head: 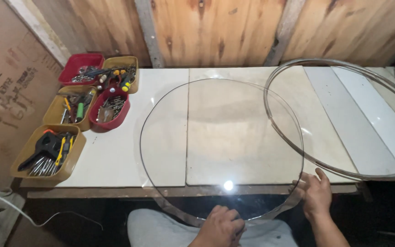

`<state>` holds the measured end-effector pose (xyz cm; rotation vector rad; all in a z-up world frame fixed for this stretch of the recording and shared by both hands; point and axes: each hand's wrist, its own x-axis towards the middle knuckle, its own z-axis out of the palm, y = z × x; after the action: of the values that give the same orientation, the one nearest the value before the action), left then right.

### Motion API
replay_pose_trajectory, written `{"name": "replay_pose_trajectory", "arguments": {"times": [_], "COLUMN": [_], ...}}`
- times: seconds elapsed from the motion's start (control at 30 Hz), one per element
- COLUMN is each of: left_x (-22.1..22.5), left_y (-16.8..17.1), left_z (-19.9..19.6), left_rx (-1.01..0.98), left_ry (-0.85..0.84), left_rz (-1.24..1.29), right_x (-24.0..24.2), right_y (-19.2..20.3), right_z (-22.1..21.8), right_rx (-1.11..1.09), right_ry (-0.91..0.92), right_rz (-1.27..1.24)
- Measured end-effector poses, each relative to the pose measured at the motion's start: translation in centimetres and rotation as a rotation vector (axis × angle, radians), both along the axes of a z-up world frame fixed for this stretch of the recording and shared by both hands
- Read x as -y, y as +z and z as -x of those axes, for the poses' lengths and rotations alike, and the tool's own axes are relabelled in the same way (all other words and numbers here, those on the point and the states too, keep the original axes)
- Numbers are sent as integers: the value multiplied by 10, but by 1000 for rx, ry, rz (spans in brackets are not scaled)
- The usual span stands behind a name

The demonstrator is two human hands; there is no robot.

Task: Assembling a drumhead by fitting a metal hoop over a plastic sheet on a workbench

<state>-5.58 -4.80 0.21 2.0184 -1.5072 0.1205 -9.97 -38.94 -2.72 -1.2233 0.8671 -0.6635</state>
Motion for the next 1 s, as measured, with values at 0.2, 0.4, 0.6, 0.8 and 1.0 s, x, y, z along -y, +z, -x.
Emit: {"name": "replay_pose_trajectory", "arguments": {"times": [0.2,0.4,0.6,0.8,1.0], "left_x": [-1,-3,-21,-49,-81], "left_y": [-4,28,45,21,29], "left_z": [4,2,-18,-61,-122], "left_rx": [-87,-124,-91,-10,-483], "left_ry": [-92,-12,238,658,1093], "left_rz": [22,167,254,208,82], "right_x": [2,3,46,129,90], "right_y": [0,17,96,91,89], "right_z": [-7,-16,-41,-47,-8], "right_rx": [-210,-81,-212,-415,-737], "right_ry": [-26,-3,-69,-86,2], "right_rz": [74,101,213,636,694]}}
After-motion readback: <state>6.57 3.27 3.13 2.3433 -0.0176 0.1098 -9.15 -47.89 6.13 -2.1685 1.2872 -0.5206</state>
